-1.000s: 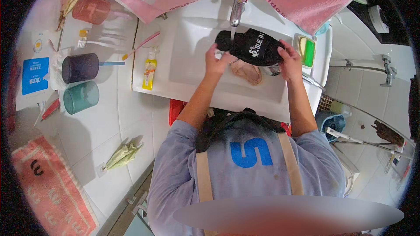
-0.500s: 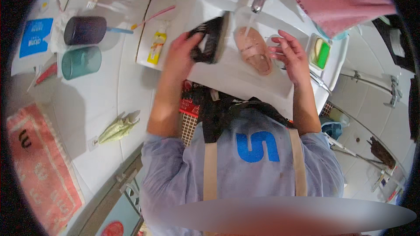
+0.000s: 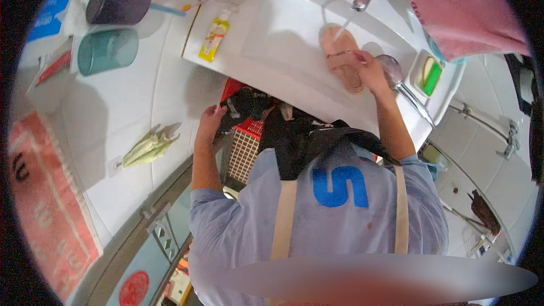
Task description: Washing a pair of black and red slippers in a bathroom sink.
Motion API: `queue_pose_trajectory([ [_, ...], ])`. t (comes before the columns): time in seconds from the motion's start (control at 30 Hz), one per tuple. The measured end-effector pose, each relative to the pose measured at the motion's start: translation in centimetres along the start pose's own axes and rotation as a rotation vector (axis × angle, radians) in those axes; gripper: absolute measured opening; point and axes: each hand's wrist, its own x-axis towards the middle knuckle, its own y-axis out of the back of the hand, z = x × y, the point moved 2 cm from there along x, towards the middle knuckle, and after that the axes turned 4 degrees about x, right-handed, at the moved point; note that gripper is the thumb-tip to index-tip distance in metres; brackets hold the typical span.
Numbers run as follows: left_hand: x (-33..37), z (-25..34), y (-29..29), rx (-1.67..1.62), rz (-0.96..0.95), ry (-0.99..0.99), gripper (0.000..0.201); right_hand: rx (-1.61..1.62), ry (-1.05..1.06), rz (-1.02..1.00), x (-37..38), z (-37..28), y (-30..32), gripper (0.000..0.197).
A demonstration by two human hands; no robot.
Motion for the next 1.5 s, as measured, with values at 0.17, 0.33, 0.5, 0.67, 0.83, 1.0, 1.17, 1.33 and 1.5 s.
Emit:
queue_pose_trajectory([
  [0.17, 0.1, 7.6, -2.2, 0.227, 0.388, -0.378, 0.035, -0.394, 0.051, 0.055, 0.2, -1.6, -1.0, 0.064],
  [0.33, 0.4, 17.4, -9.8, 0.149, 0.187, -0.98, 0.027, -0.846, -0.133, 0.32, 1.9, -1.7, -5.1, 0.063],
  [0.5, 4.8, 20.0, -21.9, 0.196, -0.182, -0.758, 0.052, -0.592, -0.055, 0.247, 8.1, 5.8, -2.8, 0.051],
  [0.67, 7.0, 20.8, -27.1, 0.229, -0.255, -0.697, 0.077, -0.54, 0.014, 0.232, 8.2, 3.0, -3.0, 0.05],
  [0.83, 7.2, 20.3, -29.1, 0.588, -0.086, -0.793, 0.09, -0.547, 0.298, 0.365, 6.6, -0.4, -4.8, 0.056],
  [1.0, 7.0, 21.4, -29.9, 0.758, -0.041, -0.743, 0.098, -0.678, 0.552, 0.308, 7.2, -1.4, -7.9, 0.053],
  [1.17, 8.7, 21.3, -29.9, 0.734, -0.014, -0.853, 0.102, -0.809, 0.448, 0.232, 10.8, -1.3, -7.9, 0.037],
  [1.33, 7.2, 22.8, -28.9, 0.9, -0.179, -0.665, 0.109, -0.798, 0.269, 0.101, 13.8, -0.2, -8.0, 0.027],
  [1.5, 9.6, 21.7, -29.8, 0.667, 0.036, -0.966, 0.114, -0.102, 0.177, 0.096, 16.3, 0.2, -5.4, 0.029],
])
